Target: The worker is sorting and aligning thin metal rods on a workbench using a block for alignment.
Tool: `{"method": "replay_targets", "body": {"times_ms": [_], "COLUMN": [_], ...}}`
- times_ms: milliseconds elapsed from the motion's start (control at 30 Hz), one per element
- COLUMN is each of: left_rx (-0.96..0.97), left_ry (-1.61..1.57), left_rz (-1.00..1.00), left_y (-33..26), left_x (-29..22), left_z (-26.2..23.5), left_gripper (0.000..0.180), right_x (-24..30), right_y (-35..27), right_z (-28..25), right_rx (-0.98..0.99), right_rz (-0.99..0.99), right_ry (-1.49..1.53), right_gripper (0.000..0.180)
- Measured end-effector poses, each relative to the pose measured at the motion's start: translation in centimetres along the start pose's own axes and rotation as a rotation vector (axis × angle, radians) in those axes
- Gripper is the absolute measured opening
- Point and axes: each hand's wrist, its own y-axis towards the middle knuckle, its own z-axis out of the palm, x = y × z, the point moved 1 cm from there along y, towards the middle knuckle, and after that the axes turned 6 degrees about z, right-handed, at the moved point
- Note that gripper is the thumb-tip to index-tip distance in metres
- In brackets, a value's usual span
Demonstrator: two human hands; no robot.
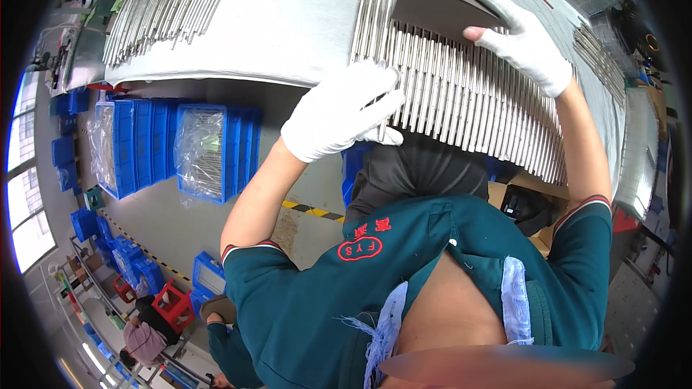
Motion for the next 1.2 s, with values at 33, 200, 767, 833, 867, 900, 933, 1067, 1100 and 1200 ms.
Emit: {"method": "replay_targets", "body": {"times_ms": [33, 200, 767, 833, 867, 900, 933, 1067, 1100, 1200], "left_rx": [-0.001, -0.001, -0.102, -0.090, -0.085, -0.096, -0.117, -0.119, -0.142, -0.121], "left_ry": [-0.027, 0.008, 0.004, -0.003, 0.020, 0.026, 0.016, 0.035, 0.028, 0.065], "left_rz": [-0.014, -0.004, 0.002, -0.016, -0.011, -0.005, -0.005, -0.020, -0.016, -0.032], "left_y": [0.0, -0.2, -0.4, -0.5, -0.5, -0.5, -0.5, -0.5, -0.5, -0.6], "left_x": [0.0, 0.1, 0.4, 0.4, 0.4, 0.4, 0.4, 0.3, 0.2, 0.2], "left_z": [0.1, 0.4, 1.5, 1.5, 1.5, 1.5, 1.5, 1.5, 1.5, 1.5], "left_gripper": [0.064, 0.064, 0.061, 0.062, 0.062, 0.062, 0.062, 0.063, 0.063, 0.064], "right_x": [0.6, 2.6, 2.2, 1.9, 1.7, 1.5, 1.3, 0.8, 0.6, 0.4], "right_y": [0.7, 1.8, 1.9, 2.5, 2.7, 2.8, 2.7, -0.4, -1.2, -1.5], "right_z": [0.5, 1.7, 0.1, 1.0, 1.4, 1.7, 1.8, -1.2, -1.9, -2.0], "right_rx": [0.036, 0.122, 0.138, 0.141, 0.142, 0.144, 0.136, 0.123, 0.127, 0.091], "right_rz": [-0.027, -0.077, -0.050, -0.030, -0.004, 0.023, -0.045, -0.045, 0.026, 0.077], "right_ry": [-0.043, -0.238, -0.223, -0.178, -0.110, -0.042, -0.083, -0.119, -0.085, -0.076], "right_gripper": [0.065, 0.059, 0.065, 0.064, 0.064, 0.064, 0.063, 0.064, 0.065, 0.065]}}
